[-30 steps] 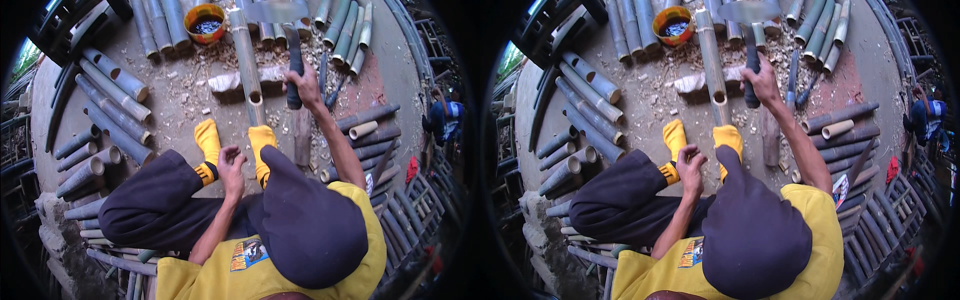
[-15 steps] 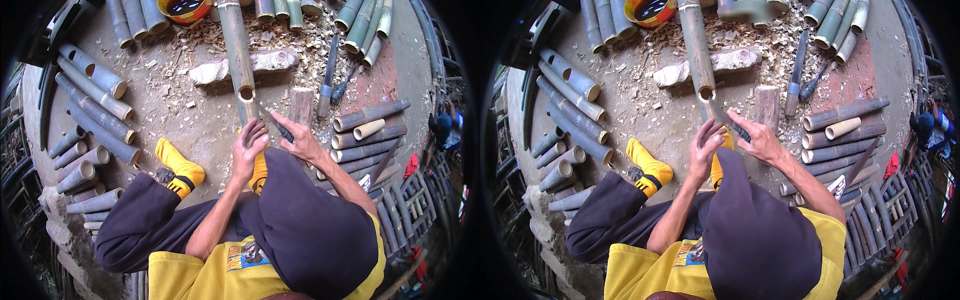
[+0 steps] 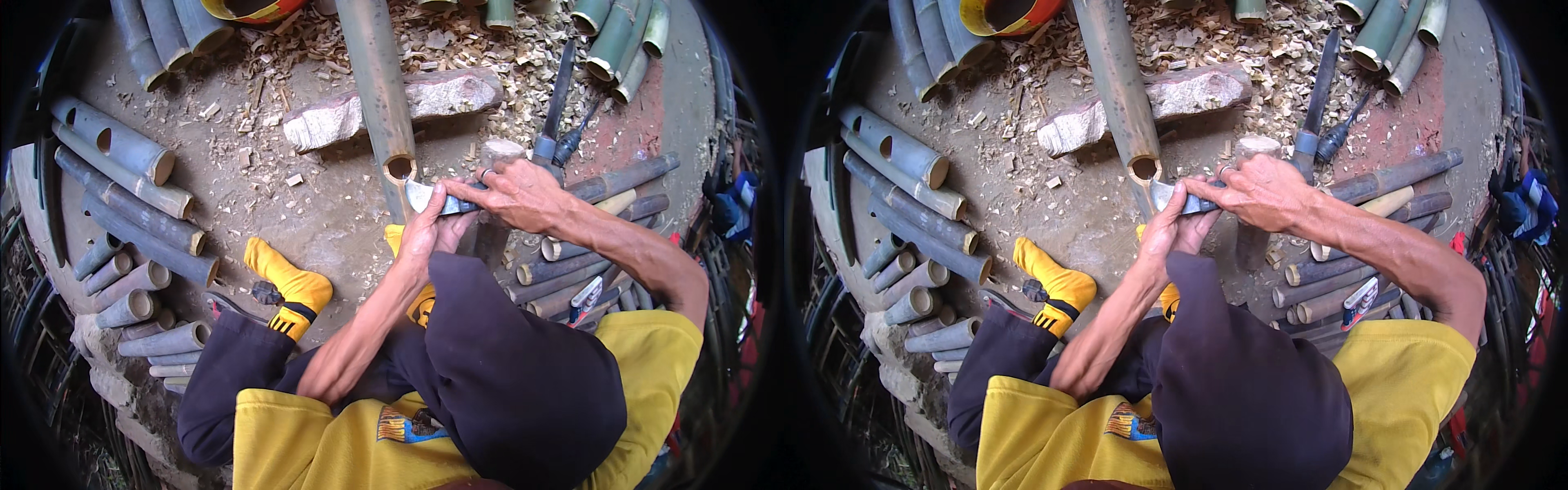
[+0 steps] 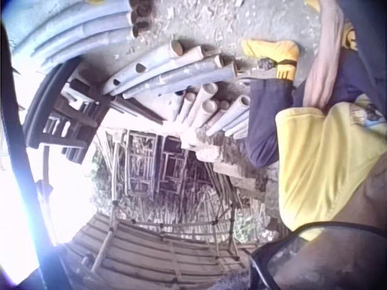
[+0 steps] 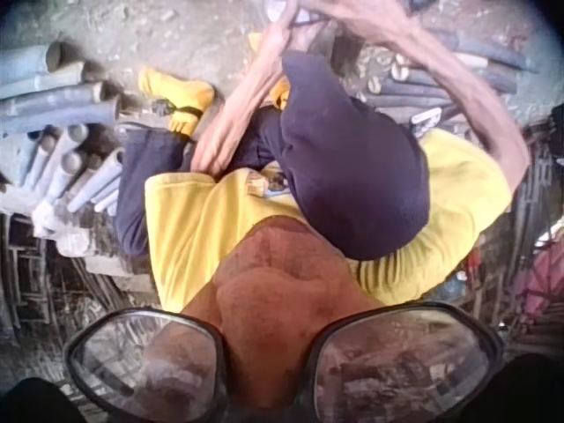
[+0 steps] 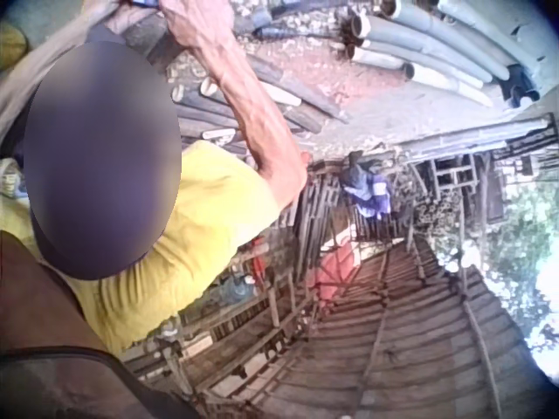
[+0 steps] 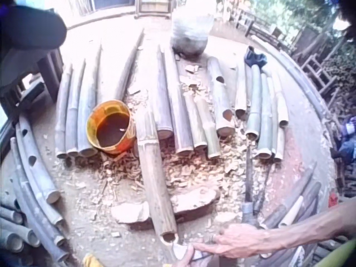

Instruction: The person prepares bamboo poles by cutting, measuring, and carving holes into them using a large knife and a small carving tool. They use a measuring tape to mark locations on a bamboo pole, then use a wooden block to hammer a knife into the bamboo to create openings.

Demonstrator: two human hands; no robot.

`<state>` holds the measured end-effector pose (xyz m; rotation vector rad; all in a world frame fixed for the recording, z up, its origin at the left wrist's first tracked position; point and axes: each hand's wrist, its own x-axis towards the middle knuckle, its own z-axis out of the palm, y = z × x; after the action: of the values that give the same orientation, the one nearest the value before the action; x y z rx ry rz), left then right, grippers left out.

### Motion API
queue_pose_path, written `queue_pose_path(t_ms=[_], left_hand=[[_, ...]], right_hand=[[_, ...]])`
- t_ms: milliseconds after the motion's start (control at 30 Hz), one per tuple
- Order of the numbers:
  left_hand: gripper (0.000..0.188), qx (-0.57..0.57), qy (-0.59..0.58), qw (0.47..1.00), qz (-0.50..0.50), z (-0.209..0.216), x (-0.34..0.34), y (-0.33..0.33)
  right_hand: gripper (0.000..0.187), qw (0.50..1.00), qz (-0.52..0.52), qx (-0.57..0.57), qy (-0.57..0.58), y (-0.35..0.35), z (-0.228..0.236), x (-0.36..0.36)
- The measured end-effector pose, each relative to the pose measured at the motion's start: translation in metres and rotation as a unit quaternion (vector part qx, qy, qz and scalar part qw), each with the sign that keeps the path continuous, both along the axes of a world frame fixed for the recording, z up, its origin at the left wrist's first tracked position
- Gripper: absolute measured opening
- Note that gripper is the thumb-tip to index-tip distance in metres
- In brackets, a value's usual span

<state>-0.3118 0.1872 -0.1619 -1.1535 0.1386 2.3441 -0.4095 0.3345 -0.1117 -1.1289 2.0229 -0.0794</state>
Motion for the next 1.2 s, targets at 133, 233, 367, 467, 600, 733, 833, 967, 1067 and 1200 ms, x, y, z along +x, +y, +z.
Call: queue_pose_path(t_ms=[133, 233, 367, 467, 600, 733, 833, 967, 1067, 1200], left_hand=[[0.033, -0.044, -0.066, 0.985, -0.156, 0.001, -0.010, -0.027], [0.028, -0.177, -0.080, 0.921, -0.336, 0.007, -0.024, -0.045], [0.029, -0.257, -0.026, 0.843, -0.472, 0.008, -0.036, -0.050], [0.029, -0.252, 0.000, 0.843, -0.476, 0.009, -0.039, -0.035], [0.031, -0.229, 0.049, 0.895, -0.379, -0.003, -0.050, -0.032], [0.032, -0.005, 0.058, 0.997, -0.058, -0.007, -0.036, -0.031], [0.032, 0.127, 0.028, 0.976, 0.177, -0.018, -0.023, -0.020], [0.037, 0.214, 0.075, 0.929, 0.292, -0.026, -0.025, -0.011], [0.034, 0.079, -0.025, 0.984, 0.157, 0.004, -0.012, 0.014], [0.029, -0.159, -0.052, 0.975, -0.145, 0.013, -0.018, -0.008]], right_hand=[[0.076, 0.993, -0.097, -0.011, -0.059, -0.002, -0.020, 0.028], [0.074, 0.933, -0.301, 0.014, -0.196, -0.029, -0.023, 0.071], [0.062, 0.780, -0.546, -0.218, -0.215, -0.049, -0.030, 0.117], [0.055, 0.790, -0.567, -0.198, -0.124, -0.040, -0.023, 0.118], [0.041, 0.941, -0.335, -0.036, -0.032, -0.026, -0.005, 0.031], [0.031, 0.993, -0.100, 0.000, 0.067, -0.039, 0.008, -0.023], [0.030, 0.982, 0.130, -0.024, 0.138, -0.065, 0.000, -0.044], [0.011, 0.923, 0.331, 0.024, 0.194, -0.094, 0.003, -0.063], [0.024, 0.987, 0.123, -0.039, 0.098, -0.037, -0.014, -0.034], [0.040, 0.989, -0.122, 0.057, -0.064, -0.025, -0.010, 0.012]])
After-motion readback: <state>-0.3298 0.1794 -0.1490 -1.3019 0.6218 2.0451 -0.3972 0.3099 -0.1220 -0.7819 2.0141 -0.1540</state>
